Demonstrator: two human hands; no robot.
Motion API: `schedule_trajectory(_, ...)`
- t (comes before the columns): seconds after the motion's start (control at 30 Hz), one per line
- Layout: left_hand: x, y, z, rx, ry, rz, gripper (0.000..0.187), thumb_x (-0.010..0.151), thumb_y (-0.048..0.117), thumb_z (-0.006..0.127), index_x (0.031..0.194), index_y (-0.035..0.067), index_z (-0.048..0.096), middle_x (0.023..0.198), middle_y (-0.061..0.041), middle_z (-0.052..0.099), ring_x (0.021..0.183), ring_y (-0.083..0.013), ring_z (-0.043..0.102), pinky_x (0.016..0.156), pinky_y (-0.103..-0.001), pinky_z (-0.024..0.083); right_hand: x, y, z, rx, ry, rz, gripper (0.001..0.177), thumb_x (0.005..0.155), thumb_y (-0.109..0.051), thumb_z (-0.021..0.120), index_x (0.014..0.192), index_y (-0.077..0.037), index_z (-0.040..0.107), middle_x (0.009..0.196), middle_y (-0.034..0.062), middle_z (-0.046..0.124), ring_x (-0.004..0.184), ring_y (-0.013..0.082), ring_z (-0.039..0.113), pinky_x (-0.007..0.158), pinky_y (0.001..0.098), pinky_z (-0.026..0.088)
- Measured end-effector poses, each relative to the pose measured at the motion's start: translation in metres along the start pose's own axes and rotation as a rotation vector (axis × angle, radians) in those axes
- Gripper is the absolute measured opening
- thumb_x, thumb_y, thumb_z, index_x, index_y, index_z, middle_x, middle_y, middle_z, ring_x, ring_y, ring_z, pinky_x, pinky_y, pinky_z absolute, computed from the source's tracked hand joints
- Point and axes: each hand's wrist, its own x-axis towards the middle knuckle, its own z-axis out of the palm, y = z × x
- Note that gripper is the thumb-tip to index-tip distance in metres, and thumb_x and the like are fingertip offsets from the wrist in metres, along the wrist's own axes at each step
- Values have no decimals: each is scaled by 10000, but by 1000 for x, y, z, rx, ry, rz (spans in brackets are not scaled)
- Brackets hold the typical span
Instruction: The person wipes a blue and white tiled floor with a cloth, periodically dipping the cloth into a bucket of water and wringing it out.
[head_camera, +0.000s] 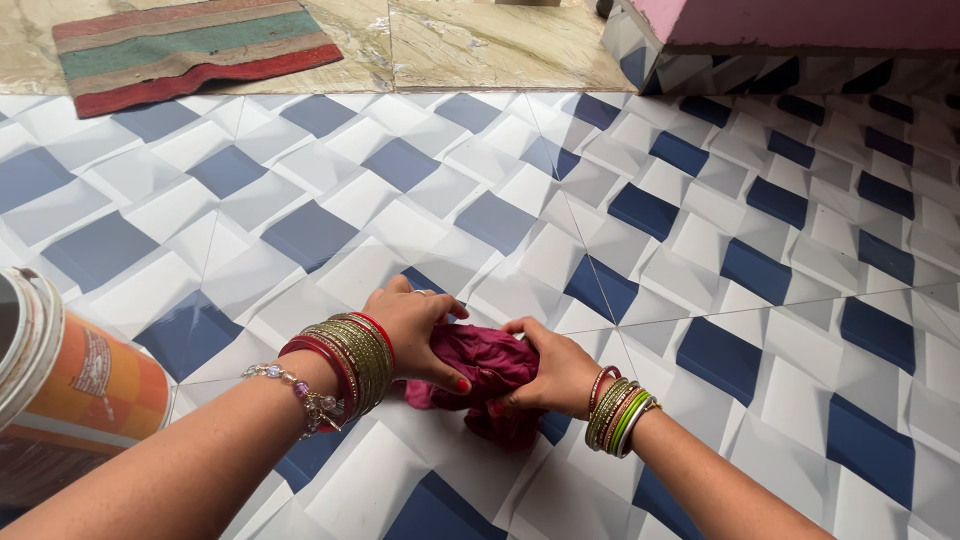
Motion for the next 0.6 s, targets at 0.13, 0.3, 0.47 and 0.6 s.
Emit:
schedule_trajectory(0.13,12,1,2,223,-13,-20,525,746,569,779,1163,251,756,1109,28,762,1205,-216,534,1117,-363,402,-6,4,-8,-17,-77,180,596,655,-360,924,1082,-37,663,883,102,750,866,242,734,811,392,603)
schedule_trajectory(0.3,36,11,15,80,274,128,416,892,509,660,1021,130,771,1054,-74,751,1175,-297,584,1034,-424,455,-12,22,-11,92,197,-25,421,844,-411,725,1127,-107,657,1040,25,766,980,186,767,923,363,593)
schedule_trajectory(0.47,47,38,19,-500,167,-58,488,922,515,569,1040,64,713,938,-180,776,876,-304,773,802,-398,593,-25,8,-10,-31,238,108,645,807,-356,774,1348,-180,470,1116,36,723,1023,204,744,918,375,574)
schedule_trajectory(0.6,45,47,27,-576,243,-51,527,927,550,599,1070,48,673,948,-194,760,872,-306,759,785,-394,587,-19,3,-8,-354,462,161,434,748,-261,751,1150,-165,617,1032,31,750,978,246,716,875,413,539)
